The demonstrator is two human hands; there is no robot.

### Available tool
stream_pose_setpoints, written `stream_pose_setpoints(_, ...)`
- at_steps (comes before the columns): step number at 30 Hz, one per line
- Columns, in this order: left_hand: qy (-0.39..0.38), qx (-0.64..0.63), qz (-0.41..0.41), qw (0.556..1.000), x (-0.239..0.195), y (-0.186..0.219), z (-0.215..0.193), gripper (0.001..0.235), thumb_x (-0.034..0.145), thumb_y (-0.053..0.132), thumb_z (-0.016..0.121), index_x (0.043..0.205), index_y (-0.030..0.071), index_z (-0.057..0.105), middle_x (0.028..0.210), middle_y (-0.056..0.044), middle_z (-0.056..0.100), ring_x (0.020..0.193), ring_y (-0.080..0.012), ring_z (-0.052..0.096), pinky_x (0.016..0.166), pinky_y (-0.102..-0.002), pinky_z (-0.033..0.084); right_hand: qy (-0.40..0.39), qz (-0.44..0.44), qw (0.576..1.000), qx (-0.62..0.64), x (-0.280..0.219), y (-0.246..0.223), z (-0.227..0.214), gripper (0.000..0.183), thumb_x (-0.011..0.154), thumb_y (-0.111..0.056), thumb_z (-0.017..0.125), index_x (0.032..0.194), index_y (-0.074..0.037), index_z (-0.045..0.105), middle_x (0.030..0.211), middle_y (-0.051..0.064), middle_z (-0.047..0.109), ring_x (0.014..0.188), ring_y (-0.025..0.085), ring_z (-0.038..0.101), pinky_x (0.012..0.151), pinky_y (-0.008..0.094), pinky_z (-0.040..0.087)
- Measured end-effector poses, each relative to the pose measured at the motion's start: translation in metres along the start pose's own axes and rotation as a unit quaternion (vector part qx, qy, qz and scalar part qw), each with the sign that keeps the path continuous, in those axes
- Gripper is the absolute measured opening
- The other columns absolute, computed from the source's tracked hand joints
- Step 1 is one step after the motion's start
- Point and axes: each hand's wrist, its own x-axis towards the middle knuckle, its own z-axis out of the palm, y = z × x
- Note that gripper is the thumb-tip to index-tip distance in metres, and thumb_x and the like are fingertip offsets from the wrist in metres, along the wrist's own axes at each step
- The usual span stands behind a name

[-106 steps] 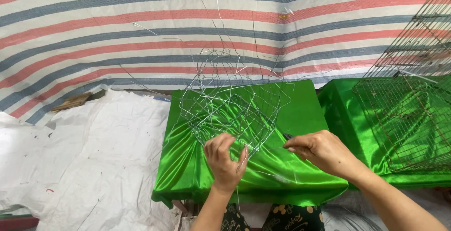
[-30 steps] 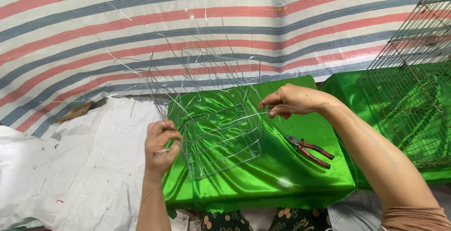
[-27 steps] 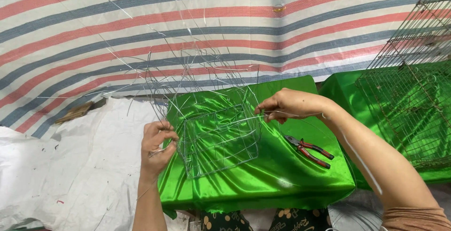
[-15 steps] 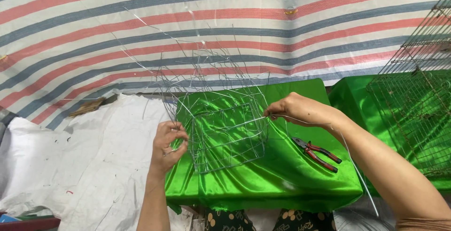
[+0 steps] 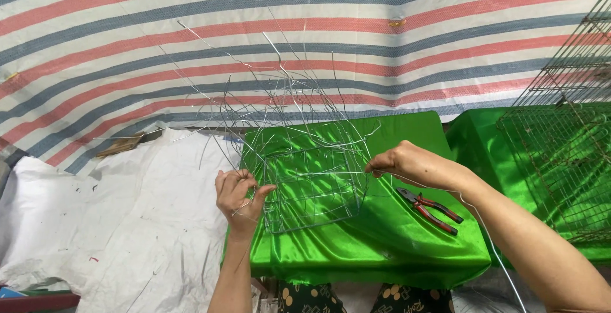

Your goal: Assembling a wire cage by twisting metal wires together and trimming them with pliers.

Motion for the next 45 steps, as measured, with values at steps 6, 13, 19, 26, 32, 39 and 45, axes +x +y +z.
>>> stream_pose_setpoints(6,-0.035,-0.096,0.007,0.995,-0.006,-0.009,-0.011,0.036,0.074,0.039,0.089,0.090,0.011,0.074,0.124,-0.017,0.061,0.113,-0.0325,0.060,0.097,-0.045,0.053,0.010,0.017,1.000,-0.004,-0.005,0.002,0.004,0.020,0.098,-0.011,0.061,0.105,-0.016,0.079,0.088,0.003,0.084,0.060,0.016,0.070,0.063,0.028,0.059)
stream_pose_setpoints(13,-0.025,-0.158,-0.035,0.986,-0.014,-0.012,-0.036,0.067,0.073,0.015,0.092,0.119,0.009,0.043,0.132,-0.020,0.050,0.102,-0.0238,0.062,0.094,-0.041,0.056,0.036,-0.003,0.999,0.020,0.005,0.009,0.015,0.018,0.096,-0.011,0.062,0.104,-0.015,0.078,0.086,0.002,0.083,0.059,0.014,0.071,0.060,0.028,0.060)
stream_pose_setpoints(19,-0.133,-0.229,-0.194,0.945,0.000,-0.001,-0.082,0.031,0.087,0.005,0.076,0.115,-0.001,0.065,0.112,-0.018,0.069,0.110,-0.0293,0.069,0.103,-0.041,0.054,0.041,-0.013,0.999,-0.004,0.006,0.025,0.022,0.015,0.096,-0.013,0.061,0.103,-0.015,0.074,0.089,0.003,0.083,0.058,0.016,0.072,0.058,0.030,0.060)
stream_pose_setpoints(26,-0.076,0.023,-0.161,0.984,0.031,0.084,-0.150,0.022,0.094,-0.007,0.058,0.113,0.000,0.067,0.108,-0.014,0.074,0.102,-0.0259,0.072,0.093,-0.036,0.060,0.020,-0.028,0.999,-0.042,0.000,0.019,0.022,0.032,0.093,-0.007,0.056,0.118,-0.018,0.073,0.098,-0.001,0.083,0.079,0.009,0.077,0.068,0.027,0.056)
stream_pose_setpoints(32,-0.068,0.175,-0.043,0.981,-0.020,0.061,-0.085,0.019,0.093,-0.004,0.069,0.112,-0.003,0.070,0.107,-0.020,0.074,0.101,-0.0304,0.074,0.092,-0.034,0.063,0.011,-0.027,0.999,-0.026,0.001,0.008,0.017,0.026,0.096,-0.016,0.056,0.115,-0.017,0.075,0.098,-0.002,0.084,0.083,0.008,0.078,0.071,0.027,0.057)
stream_pose_setpoints(39,0.254,-0.398,-0.266,0.841,-0.040,0.058,-0.028,0.053,0.095,-0.013,0.045,0.141,0.013,0.035,0.112,-0.023,0.062,0.107,-0.0318,0.062,0.096,-0.042,0.058,0.006,-0.045,0.998,-0.039,-0.006,0.001,0.023,0.020,0.097,-0.018,0.062,0.114,-0.015,0.073,0.102,-0.001,0.083,0.082,0.013,0.081,0.068,0.030,0.062)
stream_pose_setpoints(45,0.179,-0.398,-0.202,0.877,-0.048,0.052,-0.003,0.066,0.087,-0.014,0.040,0.143,0.020,0.041,0.128,-0.022,0.056,0.122,-0.0359,0.054,0.102,-0.052,0.050,0.000,-0.048,0.996,-0.072,-0.007,0.013,0.023,0.022,0.097,-0.023,0.059,0.114,-0.018,0.073,0.102,-0.003,0.084,0.081,0.012,0.083,0.066,0.030,0.061)
